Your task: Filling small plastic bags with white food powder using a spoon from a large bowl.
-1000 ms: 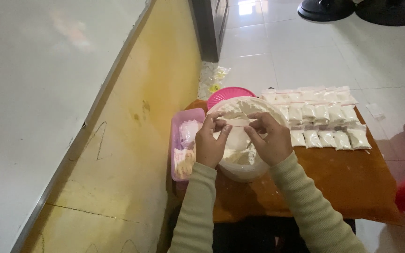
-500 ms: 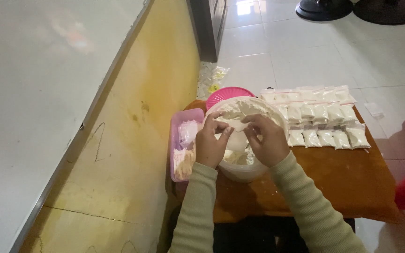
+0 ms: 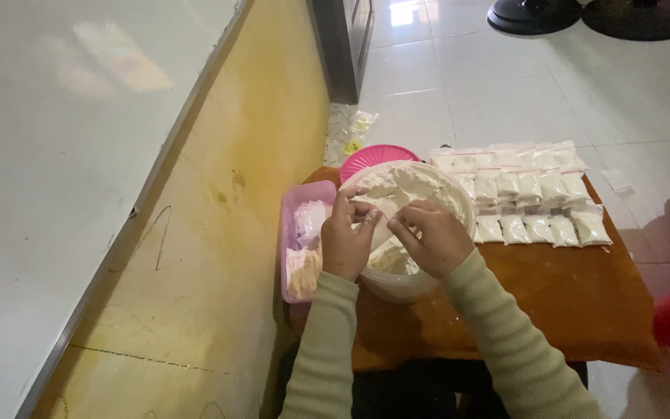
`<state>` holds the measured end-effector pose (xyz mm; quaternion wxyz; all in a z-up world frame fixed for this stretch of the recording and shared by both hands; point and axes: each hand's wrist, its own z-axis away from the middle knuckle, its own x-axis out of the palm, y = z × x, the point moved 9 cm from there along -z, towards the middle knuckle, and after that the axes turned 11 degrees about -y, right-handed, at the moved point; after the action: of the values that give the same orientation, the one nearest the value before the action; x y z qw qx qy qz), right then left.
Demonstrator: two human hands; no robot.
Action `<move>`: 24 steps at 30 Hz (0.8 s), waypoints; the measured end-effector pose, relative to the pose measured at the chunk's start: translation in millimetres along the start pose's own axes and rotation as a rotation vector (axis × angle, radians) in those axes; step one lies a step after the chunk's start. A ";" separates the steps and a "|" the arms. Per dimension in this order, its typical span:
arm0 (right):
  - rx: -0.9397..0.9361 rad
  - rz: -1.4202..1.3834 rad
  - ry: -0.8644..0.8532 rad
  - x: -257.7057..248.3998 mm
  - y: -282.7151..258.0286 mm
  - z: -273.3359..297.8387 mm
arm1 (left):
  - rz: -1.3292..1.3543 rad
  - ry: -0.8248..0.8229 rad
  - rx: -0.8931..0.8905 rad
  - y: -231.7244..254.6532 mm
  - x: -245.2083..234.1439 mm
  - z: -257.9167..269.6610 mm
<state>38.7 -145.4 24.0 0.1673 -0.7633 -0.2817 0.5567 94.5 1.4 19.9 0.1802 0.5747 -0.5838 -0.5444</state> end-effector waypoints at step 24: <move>0.037 -0.304 0.339 -41.4 -6.2 15.8 | -0.774 -0.061 0.230 45.9 44.7 -6.3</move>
<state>13.1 -166.9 53.7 0.3082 -0.7915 -0.3513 0.3939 65.8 -51.7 42.2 -0.1210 0.7519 -0.3865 -0.5202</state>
